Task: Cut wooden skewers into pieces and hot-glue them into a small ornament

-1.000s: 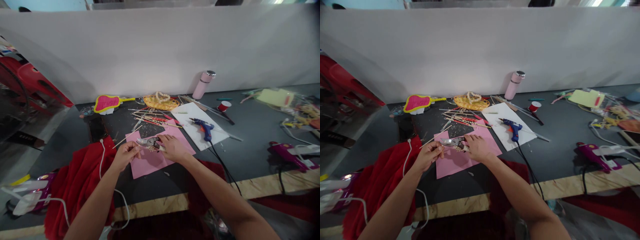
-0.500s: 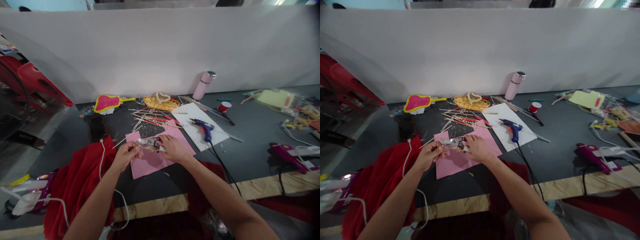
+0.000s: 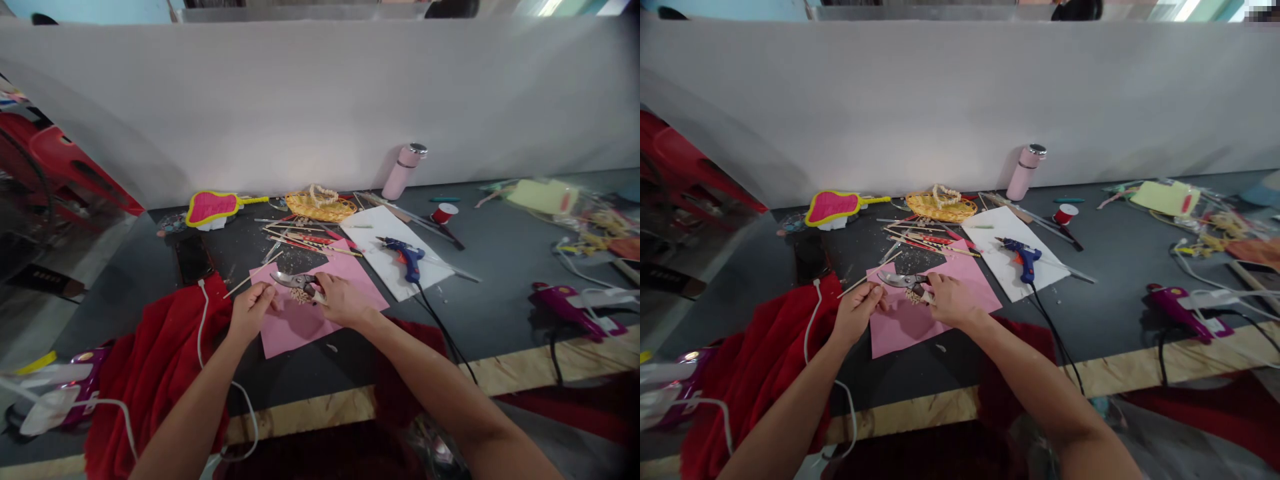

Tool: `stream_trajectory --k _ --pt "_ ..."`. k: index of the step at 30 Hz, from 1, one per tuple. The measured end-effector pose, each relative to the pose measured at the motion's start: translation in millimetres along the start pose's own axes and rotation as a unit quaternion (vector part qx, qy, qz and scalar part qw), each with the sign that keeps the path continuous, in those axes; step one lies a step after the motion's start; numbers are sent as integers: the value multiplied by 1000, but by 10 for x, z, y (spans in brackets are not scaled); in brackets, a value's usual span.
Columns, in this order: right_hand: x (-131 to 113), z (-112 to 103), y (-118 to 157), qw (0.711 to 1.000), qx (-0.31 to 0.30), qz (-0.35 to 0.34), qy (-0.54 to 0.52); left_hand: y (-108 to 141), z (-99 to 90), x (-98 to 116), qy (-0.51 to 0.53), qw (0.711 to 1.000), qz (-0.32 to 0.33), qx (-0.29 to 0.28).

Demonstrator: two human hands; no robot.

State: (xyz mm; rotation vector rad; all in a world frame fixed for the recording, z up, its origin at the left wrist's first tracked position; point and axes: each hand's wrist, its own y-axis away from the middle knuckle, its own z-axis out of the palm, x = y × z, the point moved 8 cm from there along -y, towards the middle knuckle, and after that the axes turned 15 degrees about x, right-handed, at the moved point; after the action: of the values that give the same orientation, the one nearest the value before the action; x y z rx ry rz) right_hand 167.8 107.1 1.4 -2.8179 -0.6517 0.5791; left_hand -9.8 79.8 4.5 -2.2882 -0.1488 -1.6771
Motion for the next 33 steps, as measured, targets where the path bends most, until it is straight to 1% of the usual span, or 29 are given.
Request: stream_trajectory --k 5,8,13,16,18,21,27,30,33 --pt "24 -32 -32 999 21 -26 -15 9 41 -9 43 999 -23 -24" --pt "22 -22 -37 997 24 -62 -40 28 91 -58 94 990 -86 -65" --pt "25 9 -24 992 15 -107 -67 129 192 -155 156 948 -211 -178" --pt "25 11 -24 991 8 -115 -69 185 216 -193 172 926 -254 -222" --pt "15 9 -22 991 -3 -114 -69 203 223 -209 180 917 -269 -235" --pt "-1 -5 -15 993 -13 -98 -62 188 205 -225 187 916 -277 -223" --pt "0 -21 1 998 -27 -43 -21 134 178 -242 181 927 -273 -184" --pt "20 -23 -6 999 -26 -24 -9 78 161 -228 160 947 -243 -140" --pt "43 -25 -21 1000 -13 -16 -11 0 102 -150 138 972 -173 -74"
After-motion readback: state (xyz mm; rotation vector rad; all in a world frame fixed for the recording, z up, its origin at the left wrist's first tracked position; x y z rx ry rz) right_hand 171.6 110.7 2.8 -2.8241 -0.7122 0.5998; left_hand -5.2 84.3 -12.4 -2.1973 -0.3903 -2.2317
